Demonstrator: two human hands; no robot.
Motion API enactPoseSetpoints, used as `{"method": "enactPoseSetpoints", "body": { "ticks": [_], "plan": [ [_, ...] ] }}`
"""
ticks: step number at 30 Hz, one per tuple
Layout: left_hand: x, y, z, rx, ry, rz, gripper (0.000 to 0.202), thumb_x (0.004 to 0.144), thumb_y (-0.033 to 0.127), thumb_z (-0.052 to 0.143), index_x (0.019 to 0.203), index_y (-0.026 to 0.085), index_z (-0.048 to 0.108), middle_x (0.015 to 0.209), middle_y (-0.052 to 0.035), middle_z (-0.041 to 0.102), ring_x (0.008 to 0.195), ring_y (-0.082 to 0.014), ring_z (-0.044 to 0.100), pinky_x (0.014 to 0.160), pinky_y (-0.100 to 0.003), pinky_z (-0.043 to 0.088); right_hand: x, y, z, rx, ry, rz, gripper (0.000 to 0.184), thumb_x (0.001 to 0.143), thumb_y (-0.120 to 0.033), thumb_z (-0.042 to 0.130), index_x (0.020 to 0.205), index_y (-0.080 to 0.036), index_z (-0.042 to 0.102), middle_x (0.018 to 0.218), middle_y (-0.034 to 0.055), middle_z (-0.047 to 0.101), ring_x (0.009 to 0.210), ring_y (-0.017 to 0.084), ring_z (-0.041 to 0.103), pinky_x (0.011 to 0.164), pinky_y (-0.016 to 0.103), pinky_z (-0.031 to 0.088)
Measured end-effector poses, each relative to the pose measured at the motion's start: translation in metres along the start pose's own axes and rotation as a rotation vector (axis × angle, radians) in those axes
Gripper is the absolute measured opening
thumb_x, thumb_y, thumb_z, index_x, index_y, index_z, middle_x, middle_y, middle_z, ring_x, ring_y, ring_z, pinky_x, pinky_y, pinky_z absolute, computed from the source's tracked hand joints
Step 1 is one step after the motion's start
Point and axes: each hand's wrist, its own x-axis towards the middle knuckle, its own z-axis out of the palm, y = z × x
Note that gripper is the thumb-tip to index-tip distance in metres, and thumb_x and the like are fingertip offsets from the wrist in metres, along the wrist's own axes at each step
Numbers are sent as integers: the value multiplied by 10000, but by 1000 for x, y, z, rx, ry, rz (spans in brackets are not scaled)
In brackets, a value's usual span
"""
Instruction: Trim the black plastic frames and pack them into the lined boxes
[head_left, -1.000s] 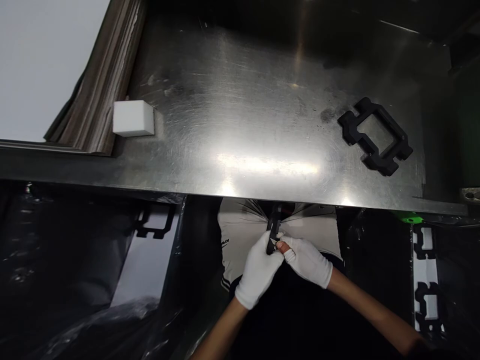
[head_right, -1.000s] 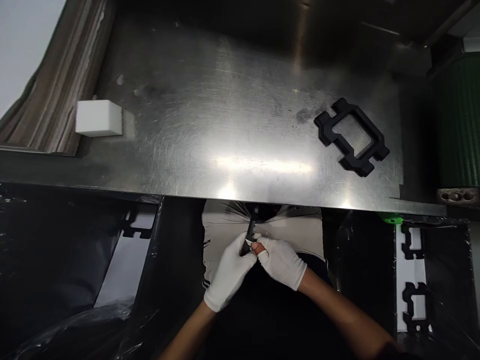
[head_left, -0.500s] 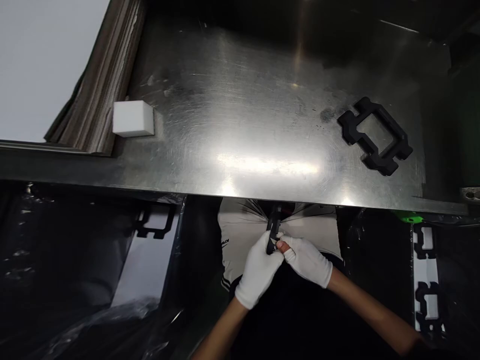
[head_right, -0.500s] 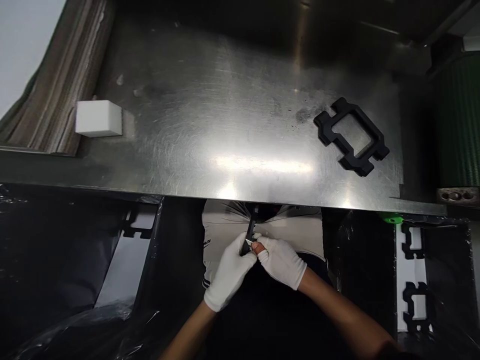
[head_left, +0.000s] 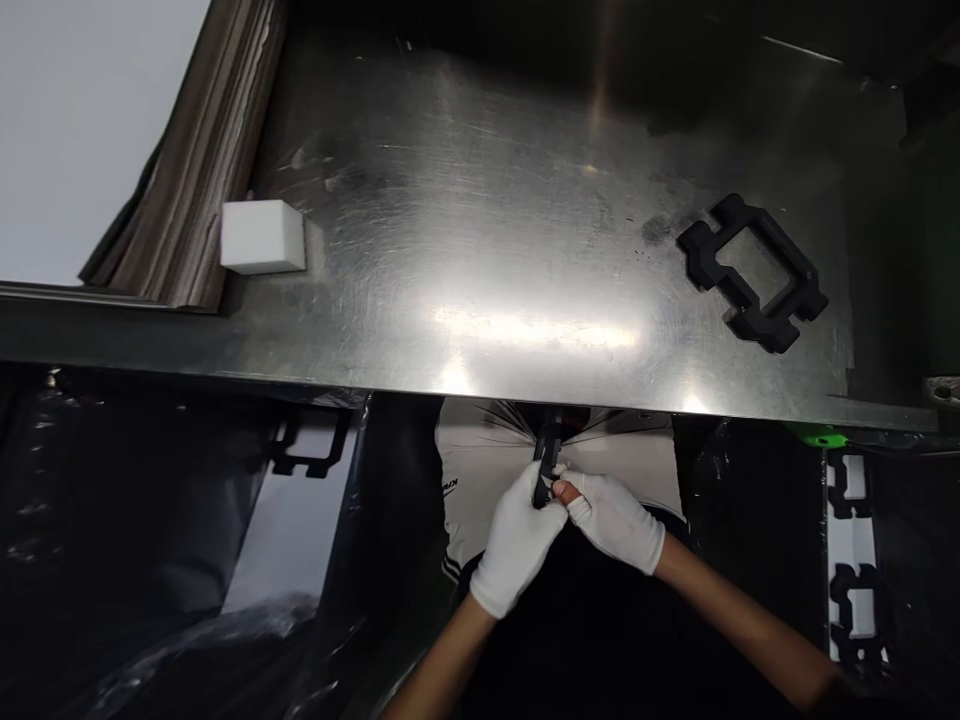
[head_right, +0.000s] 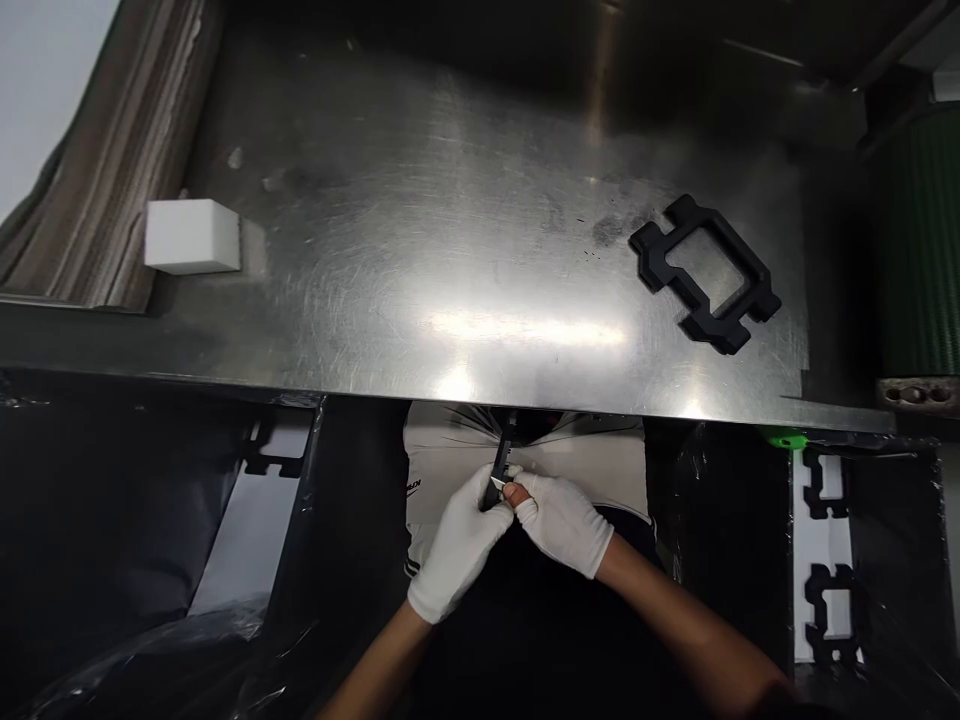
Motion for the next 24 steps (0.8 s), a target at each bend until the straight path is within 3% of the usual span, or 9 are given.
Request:
{"method": "enactPoseSetpoints", "body": {
  "ticks": [24],
  "plan": [
    [2, 0, 0, 22, -7, -14, 167, 813, 207, 607, 951, 198, 699, 899, -17, 733, 893, -223, 675, 833, -333, 546, 1, -2, -3, -24, 4, -12, 418, 1136, -436, 363, 993, -217, 689, 879, 46, 727, 808, 206, 682, 815, 322, 534]
  ]
}}
